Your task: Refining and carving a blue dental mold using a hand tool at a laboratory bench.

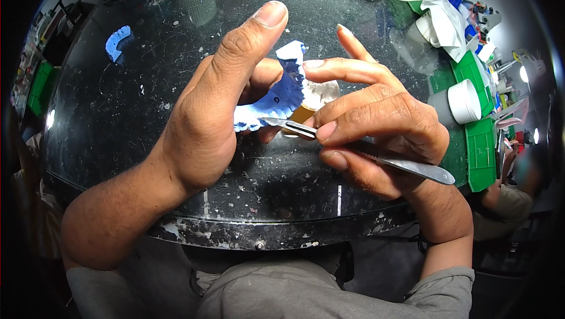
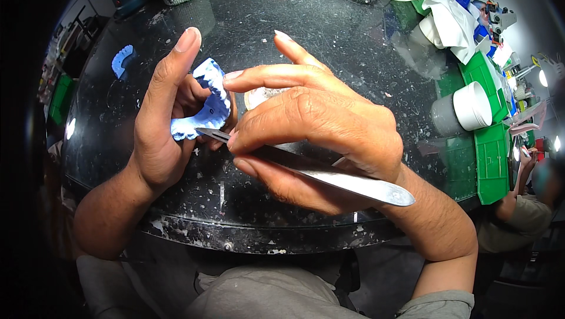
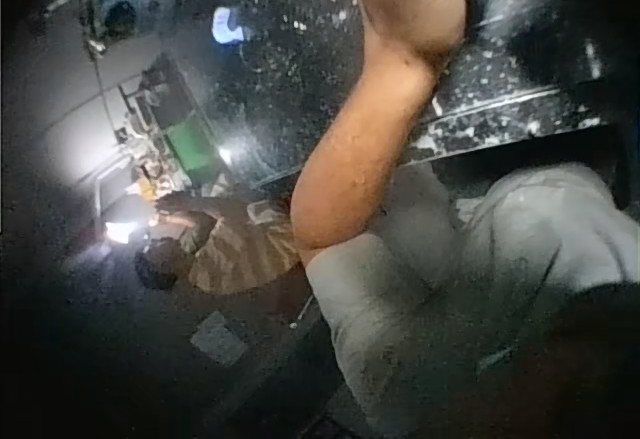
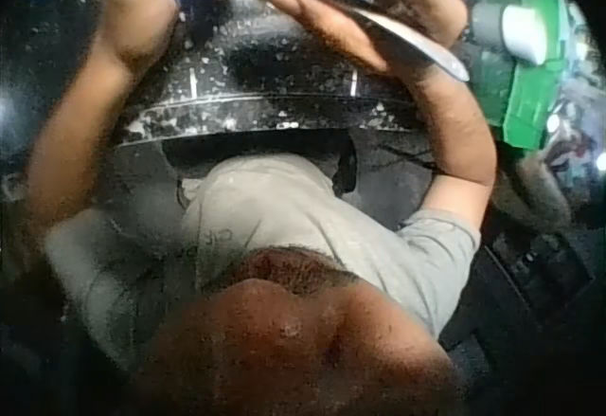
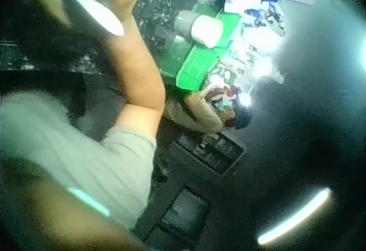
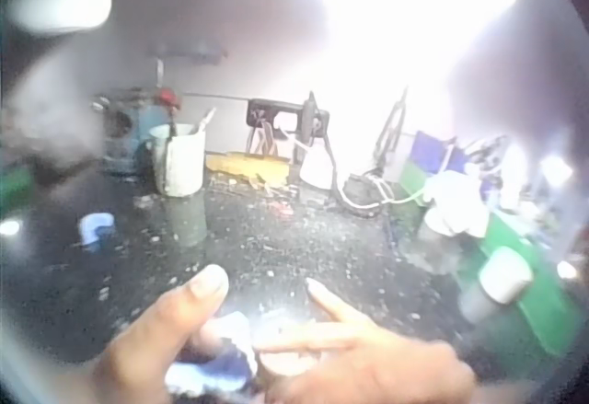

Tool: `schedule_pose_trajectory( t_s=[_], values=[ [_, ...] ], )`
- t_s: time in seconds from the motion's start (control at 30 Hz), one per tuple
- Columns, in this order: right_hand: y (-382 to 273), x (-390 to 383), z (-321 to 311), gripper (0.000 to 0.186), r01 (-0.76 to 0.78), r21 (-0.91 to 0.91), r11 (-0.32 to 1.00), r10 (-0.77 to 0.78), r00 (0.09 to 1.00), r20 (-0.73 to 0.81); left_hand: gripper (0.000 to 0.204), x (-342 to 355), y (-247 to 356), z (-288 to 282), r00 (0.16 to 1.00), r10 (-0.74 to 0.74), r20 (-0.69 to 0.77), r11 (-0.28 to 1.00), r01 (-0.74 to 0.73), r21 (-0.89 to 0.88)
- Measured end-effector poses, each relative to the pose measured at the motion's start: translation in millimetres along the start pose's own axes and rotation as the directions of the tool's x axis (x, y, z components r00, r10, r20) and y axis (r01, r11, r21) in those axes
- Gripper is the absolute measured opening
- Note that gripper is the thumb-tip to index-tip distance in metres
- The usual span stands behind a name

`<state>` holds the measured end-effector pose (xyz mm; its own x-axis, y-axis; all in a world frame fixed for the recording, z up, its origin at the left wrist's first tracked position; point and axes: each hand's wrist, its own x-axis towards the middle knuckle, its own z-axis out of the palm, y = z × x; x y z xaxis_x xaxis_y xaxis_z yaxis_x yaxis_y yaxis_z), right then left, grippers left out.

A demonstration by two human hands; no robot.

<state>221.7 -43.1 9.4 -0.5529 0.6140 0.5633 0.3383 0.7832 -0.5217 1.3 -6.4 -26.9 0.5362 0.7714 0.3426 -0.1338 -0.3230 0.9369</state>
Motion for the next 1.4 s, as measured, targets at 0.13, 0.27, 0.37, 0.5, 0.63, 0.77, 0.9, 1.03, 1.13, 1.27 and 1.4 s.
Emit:
schedule_pose_trajectory(
  t_s=[0.13, 0.27, 0.37, 0.5, 0.63, 0.77, 0.9, 1.03, 1.13, 1.27, 1.4],
  values=[
    [1.0, -0.3, -0.2, 0.021, 0.014, -0.010, 1.000, -0.014, 1.000, -0.007, 0.049, 3.3, -5.2, -4.0, 0.998, 0.037, 0.057, 0.999, -0.037, -0.001],
    [0.2, 0.4, -1.8, 0.021, 0.021, -0.001, 1.000, -0.021, 1.000, -0.004, 0.049, 5.3, -1.2, -9.2, 0.991, -0.021, 0.134, 0.999, 0.027, -0.047],
    [-0.8, -0.1, -2.1, 0.021, 0.006, 0.007, 1.000, -0.006, 1.000, -0.004, 0.049, 3.6, -4.7, -7.1, 0.992, -0.036, 0.119, 0.997, 0.043, -0.064],
    [-0.1, 1.0, 0.6, 0.022, 0.020, 0.004, 1.000, -0.020, 1.000, 0.003, 0.048, 2.0, -8.8, -5.2, 0.997, 0.072, 0.036, 0.997, -0.072, 0.002],
    [0.4, -0.4, -0.7, 0.023, 0.024, 0.004, 1.000, -0.024, 1.000, -0.003, 0.048, -0.3, -7.8, -5.0, 0.996, 0.068, 0.056, 0.996, -0.071, 0.045],
    [-0.9, -1.2, -0.8, 0.024, 0.013, 0.022, 1.000, -0.013, 1.000, -0.003, 0.048, 0.4, -10.1, -5.2, 0.990, 0.110, 0.091, 0.991, -0.116, 0.063],
    [-1.7, -2.1, -1.2, 0.025, 0.015, 0.004, 1.000, -0.015, 1.000, 0.000, 0.047, 0.8, -11.1, -2.4, 0.990, 0.132, 0.055, 0.988, -0.136, 0.079],
    [1.5, -1.6, 0.2, 0.024, 0.017, 0.029, 0.999, -0.017, 1.000, -0.010, 0.047, -0.4, -10.1, 0.4, 0.989, 0.145, 0.018, 0.983, -0.146, 0.109],
    [-4.0, 0.0, -1.4, 0.021, 0.010, 0.004, 1.000, -0.010, 1.000, -0.014, 0.047, -0.3, -7.1, -0.3, 0.984, 0.176, 0.037, 0.969, -0.179, 0.170],
    [-0.3, 0.3, -0.6, 0.018, 0.011, 0.014, 1.000, -0.011, 1.000, -0.013, 0.048, 3.1, -12.4, -0.3, 0.976, 0.215, 0.025, 0.961, -0.216, 0.171],
    [4.6, -0.8, 1.3, 0.018, 0.032, 0.024, 0.999, -0.031, 0.999, -0.024, 0.049, 2.0, -9.9, -2.5, 0.986, 0.160, 0.054, 0.976, -0.166, 0.138]
  ],
)
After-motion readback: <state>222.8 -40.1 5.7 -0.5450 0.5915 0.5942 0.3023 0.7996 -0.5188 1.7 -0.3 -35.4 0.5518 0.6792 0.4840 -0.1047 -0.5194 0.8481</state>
